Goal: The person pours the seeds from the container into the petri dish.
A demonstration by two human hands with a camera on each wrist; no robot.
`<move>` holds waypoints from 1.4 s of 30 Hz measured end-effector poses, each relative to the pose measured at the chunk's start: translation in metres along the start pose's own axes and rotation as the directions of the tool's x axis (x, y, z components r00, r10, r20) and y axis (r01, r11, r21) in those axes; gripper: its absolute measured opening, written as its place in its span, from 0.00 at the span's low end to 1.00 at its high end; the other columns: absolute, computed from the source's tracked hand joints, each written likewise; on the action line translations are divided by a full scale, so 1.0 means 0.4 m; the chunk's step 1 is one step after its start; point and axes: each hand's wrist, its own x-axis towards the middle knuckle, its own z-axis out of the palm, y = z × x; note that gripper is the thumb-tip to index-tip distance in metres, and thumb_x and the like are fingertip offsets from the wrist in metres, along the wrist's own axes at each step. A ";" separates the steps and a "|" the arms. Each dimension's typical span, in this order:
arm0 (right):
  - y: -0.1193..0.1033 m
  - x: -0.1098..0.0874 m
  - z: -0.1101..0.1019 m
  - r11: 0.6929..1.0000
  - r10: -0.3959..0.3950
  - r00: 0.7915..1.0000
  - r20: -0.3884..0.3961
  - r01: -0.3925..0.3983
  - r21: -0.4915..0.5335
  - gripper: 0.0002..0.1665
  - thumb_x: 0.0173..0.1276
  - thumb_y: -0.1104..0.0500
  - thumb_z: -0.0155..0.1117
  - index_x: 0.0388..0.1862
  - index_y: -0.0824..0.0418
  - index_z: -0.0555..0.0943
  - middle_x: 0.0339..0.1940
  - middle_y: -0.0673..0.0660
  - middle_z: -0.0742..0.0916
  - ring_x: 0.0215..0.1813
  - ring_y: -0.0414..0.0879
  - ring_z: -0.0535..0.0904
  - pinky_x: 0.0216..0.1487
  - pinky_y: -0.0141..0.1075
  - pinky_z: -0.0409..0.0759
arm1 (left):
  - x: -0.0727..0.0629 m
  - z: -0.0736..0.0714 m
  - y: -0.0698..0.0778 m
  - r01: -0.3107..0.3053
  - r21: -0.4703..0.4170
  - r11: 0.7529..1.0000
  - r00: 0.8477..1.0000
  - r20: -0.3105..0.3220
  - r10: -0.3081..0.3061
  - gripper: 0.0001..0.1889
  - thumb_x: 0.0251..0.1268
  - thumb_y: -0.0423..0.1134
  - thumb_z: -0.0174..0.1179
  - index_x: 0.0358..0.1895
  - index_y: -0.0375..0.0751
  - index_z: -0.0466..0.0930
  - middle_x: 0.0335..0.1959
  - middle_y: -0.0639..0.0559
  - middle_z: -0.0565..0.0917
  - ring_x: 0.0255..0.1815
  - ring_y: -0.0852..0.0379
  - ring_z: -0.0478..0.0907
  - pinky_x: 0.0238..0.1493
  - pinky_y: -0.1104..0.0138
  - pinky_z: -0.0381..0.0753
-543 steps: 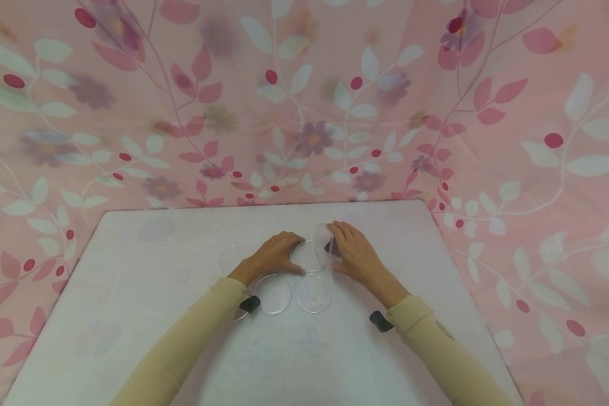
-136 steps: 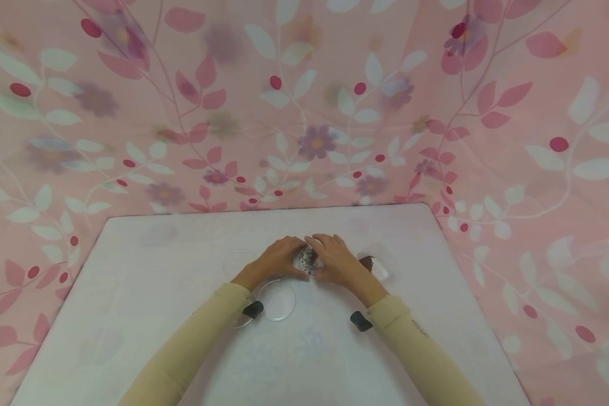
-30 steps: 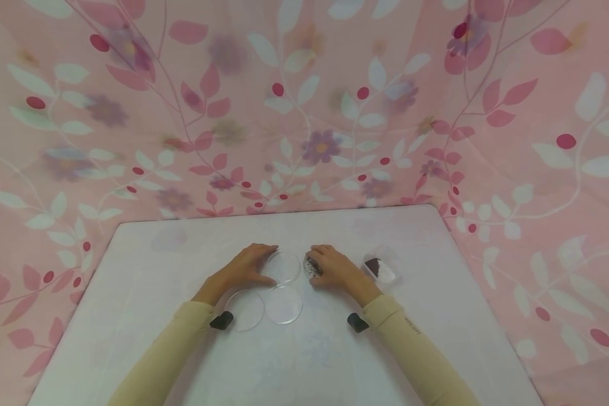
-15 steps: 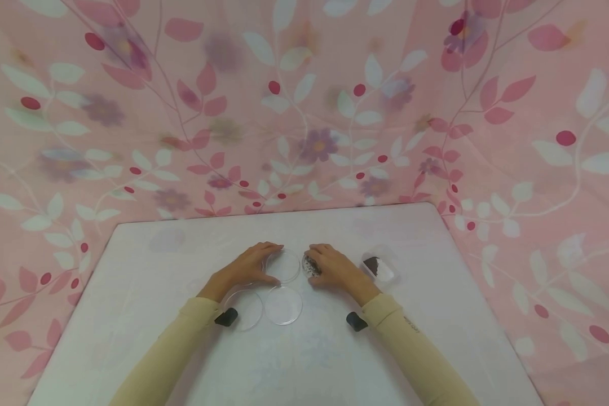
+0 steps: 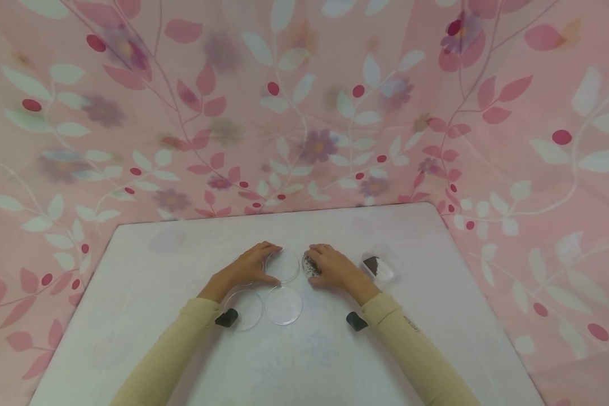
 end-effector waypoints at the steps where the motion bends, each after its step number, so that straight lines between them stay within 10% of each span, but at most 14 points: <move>1: 0.000 -0.001 0.000 1.000 0.004 1.000 0.005 -0.004 -0.004 0.42 0.58 0.45 0.74 0.68 0.58 0.72 0.72 0.60 0.72 0.73 0.58 0.67 0.71 0.52 0.70 | 0.000 0.000 0.001 0.002 -0.002 1.000 1.000 0.002 -0.002 0.48 0.41 0.62 0.76 0.70 0.51 0.69 0.64 0.54 0.74 0.69 0.54 0.69 0.71 0.53 0.70; 13: -0.001 -0.041 -0.090 0.999 -0.017 0.991 -0.130 0.012 -0.044 0.49 0.57 0.40 0.74 0.73 0.58 0.67 0.74 0.64 0.70 0.76 0.63 0.62 0.74 0.57 0.63 | 0.001 -0.001 0.002 0.014 0.006 1.000 1.000 0.005 -0.014 0.48 0.41 0.62 0.76 0.70 0.52 0.68 0.64 0.54 0.74 0.68 0.54 0.69 0.72 0.54 0.69; 20: 0.053 -0.129 -0.171 0.998 -0.036 0.935 -0.352 0.014 -0.063 0.53 0.50 0.43 0.79 0.70 0.66 0.69 0.68 0.68 0.74 0.71 0.65 0.67 0.70 0.61 0.66 | 0.002 -0.003 0.005 0.005 -0.002 1.000 1.000 -0.001 -0.005 0.48 0.40 0.62 0.76 0.69 0.51 0.70 0.63 0.53 0.75 0.67 0.53 0.69 0.71 0.52 0.70; 31: 0.147 -0.297 -0.156 0.949 0.314 0.863 -0.396 -0.269 0.166 0.61 0.49 0.39 0.79 0.75 0.62 0.61 0.72 0.68 0.69 0.71 0.66 0.65 0.65 0.67 0.67 | 0.003 -0.001 0.013 0.011 -0.002 1.000 1.000 -0.001 -0.011 0.48 0.41 0.61 0.77 0.69 0.50 0.69 0.63 0.52 0.75 0.68 0.53 0.69 0.71 0.52 0.70; 42: 0.191 -0.369 -0.055 0.873 0.443 0.827 -0.347 -0.309 0.378 0.71 0.45 0.43 0.82 0.79 0.64 0.51 0.71 0.71 0.70 0.67 0.68 0.69 0.63 0.65 0.70 | 0.004 0.000 0.015 0.021 0.001 1.000 1.000 -0.003 -0.021 0.49 0.40 0.62 0.77 0.69 0.50 0.70 0.65 0.51 0.74 0.69 0.52 0.68 0.72 0.53 0.69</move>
